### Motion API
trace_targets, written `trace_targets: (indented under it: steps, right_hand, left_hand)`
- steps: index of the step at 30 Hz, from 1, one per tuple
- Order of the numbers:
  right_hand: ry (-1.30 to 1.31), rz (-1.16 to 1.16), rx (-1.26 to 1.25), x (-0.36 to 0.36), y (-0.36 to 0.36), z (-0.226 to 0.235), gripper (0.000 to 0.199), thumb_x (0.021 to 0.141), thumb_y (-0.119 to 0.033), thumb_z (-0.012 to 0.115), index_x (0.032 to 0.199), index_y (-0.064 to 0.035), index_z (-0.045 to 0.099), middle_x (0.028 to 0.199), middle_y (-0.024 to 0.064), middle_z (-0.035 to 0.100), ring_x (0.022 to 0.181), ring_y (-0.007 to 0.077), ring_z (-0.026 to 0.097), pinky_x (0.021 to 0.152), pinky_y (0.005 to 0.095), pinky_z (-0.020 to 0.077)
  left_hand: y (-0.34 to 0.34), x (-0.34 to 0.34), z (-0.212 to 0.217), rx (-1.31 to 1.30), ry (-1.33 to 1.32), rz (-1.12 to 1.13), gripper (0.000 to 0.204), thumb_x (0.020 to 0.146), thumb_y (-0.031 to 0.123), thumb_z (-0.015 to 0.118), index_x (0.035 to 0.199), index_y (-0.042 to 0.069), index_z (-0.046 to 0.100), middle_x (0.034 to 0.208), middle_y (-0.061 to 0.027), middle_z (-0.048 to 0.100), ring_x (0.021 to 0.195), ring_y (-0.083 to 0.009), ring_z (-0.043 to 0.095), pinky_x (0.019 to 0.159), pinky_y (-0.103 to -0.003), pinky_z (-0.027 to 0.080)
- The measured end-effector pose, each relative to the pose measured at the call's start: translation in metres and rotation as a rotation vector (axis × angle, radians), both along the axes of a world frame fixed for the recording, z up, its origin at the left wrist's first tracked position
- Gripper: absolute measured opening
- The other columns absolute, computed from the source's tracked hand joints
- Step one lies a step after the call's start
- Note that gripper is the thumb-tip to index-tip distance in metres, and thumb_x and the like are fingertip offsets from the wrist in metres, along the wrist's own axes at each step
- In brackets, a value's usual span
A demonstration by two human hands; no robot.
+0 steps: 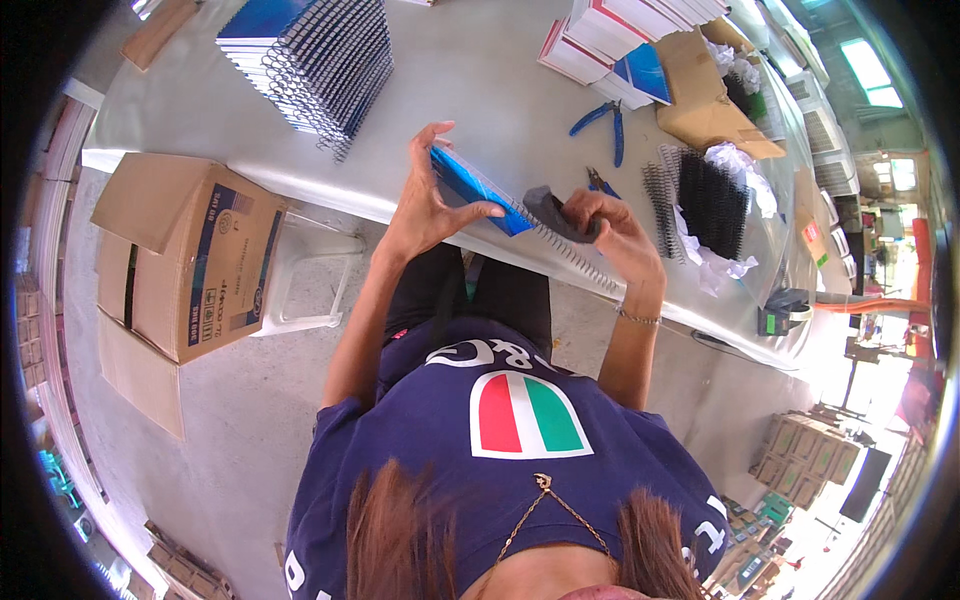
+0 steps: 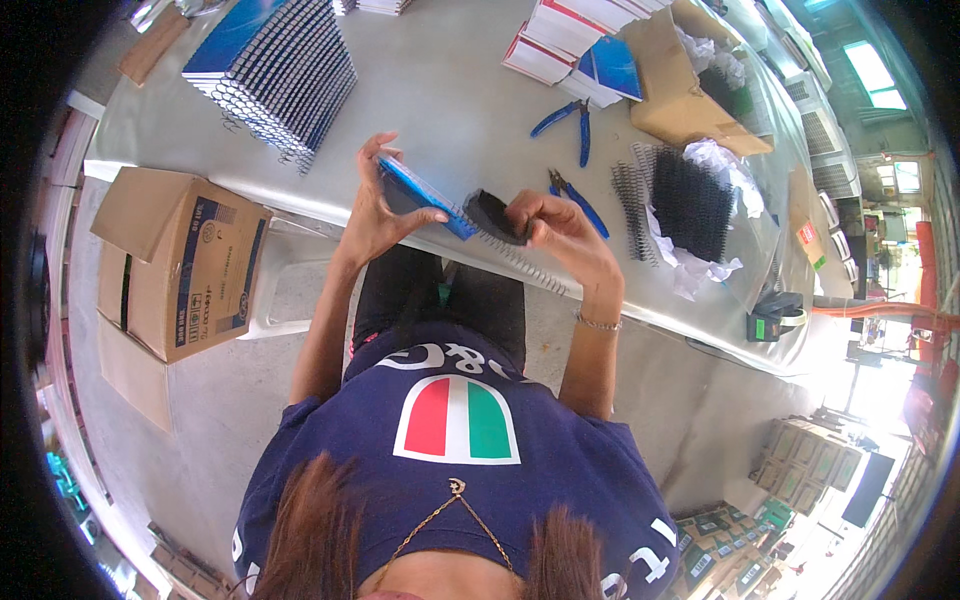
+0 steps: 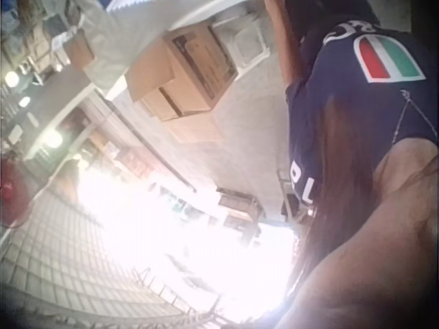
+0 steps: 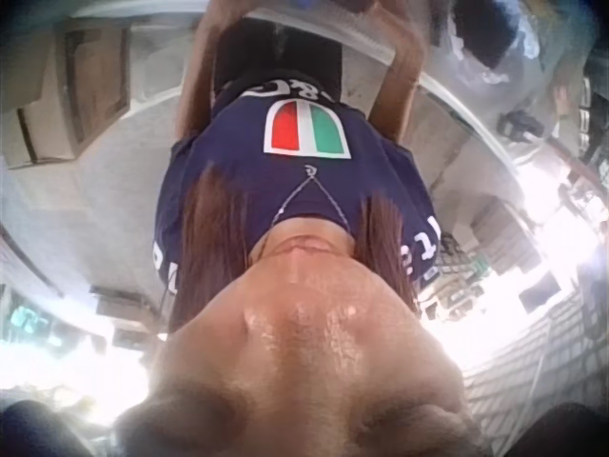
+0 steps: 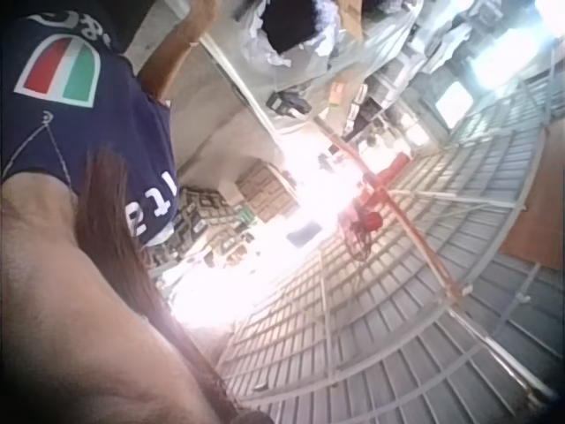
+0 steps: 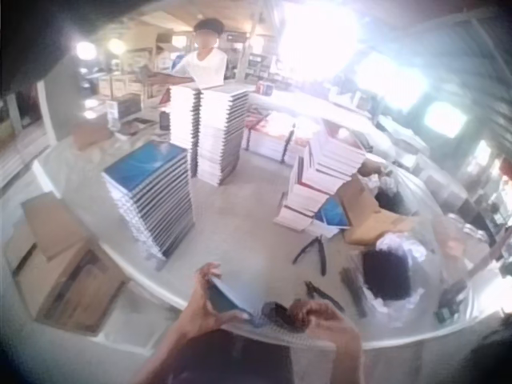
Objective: The person repeatedly picks up a blue spiral notebook and a metal spiral coil, inserts the coil through the punched holes, and uses pliers to close the ends. The finished notebooks are stacked on the table. The person also handles a black plastic holder and additional coils during the process.
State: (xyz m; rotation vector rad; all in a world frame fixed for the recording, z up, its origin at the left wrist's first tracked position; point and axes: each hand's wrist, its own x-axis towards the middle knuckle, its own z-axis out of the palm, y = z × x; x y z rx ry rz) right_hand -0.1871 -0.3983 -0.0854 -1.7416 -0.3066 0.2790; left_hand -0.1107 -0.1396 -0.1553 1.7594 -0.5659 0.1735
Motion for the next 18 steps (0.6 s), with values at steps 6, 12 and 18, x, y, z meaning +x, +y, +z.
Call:
trace_targets:
  steps: [6, 12, 18]
  right_hand:
    - [0.005, -0.027, 0.088, -0.002, -0.003, -0.010, 0.039, 0.090, -0.038, 0.074, 0.092, -0.0006, 0.062, 0.090, 0.0000, 0.053, 0.083, 0.0080, 0.046, 0.070, 0.0245, 0.0365]
    - [-0.012, -0.043, 0.177, -0.008, -0.003, -0.006, 0.042, 0.086, -0.039, 0.076, 0.091, -0.0002, 0.062, 0.088, -0.0004, 0.052, 0.083, 0.0094, 0.045, 0.073, 0.0262, 0.0355]
    - [-0.020, -0.174, 0.020, -0.016, -0.002, 0.006, 0.039, 0.085, -0.037, 0.078, 0.087, -0.0012, 0.063, 0.085, -0.0028, 0.052, 0.079, 0.0089, 0.044, 0.072, 0.0256, 0.0342]
  left_hand:
    - [0.003, 0.003, 0.009, -0.012, 0.160, -0.100, 0.104, 0.059, 0.033, 0.096, 0.138, 0.008, 0.033, 0.125, -0.0131, 0.045, 0.113, -0.0282, 0.051, 0.099, -0.040, 0.043]
    - [-0.003, 0.002, 0.000, -0.024, 0.207, -0.143, 0.087, 0.065, 0.025, 0.094, 0.130, 0.009, 0.038, 0.115, -0.0087, 0.049, 0.112, -0.0224, 0.052, 0.099, -0.037, 0.043]
    - [-0.009, 0.001, 0.004, -0.053, 0.250, -0.205, 0.072, 0.071, 0.018, 0.089, 0.124, 0.008, 0.041, 0.111, -0.0063, 0.050, 0.114, -0.0208, 0.052, 0.102, -0.036, 0.041]
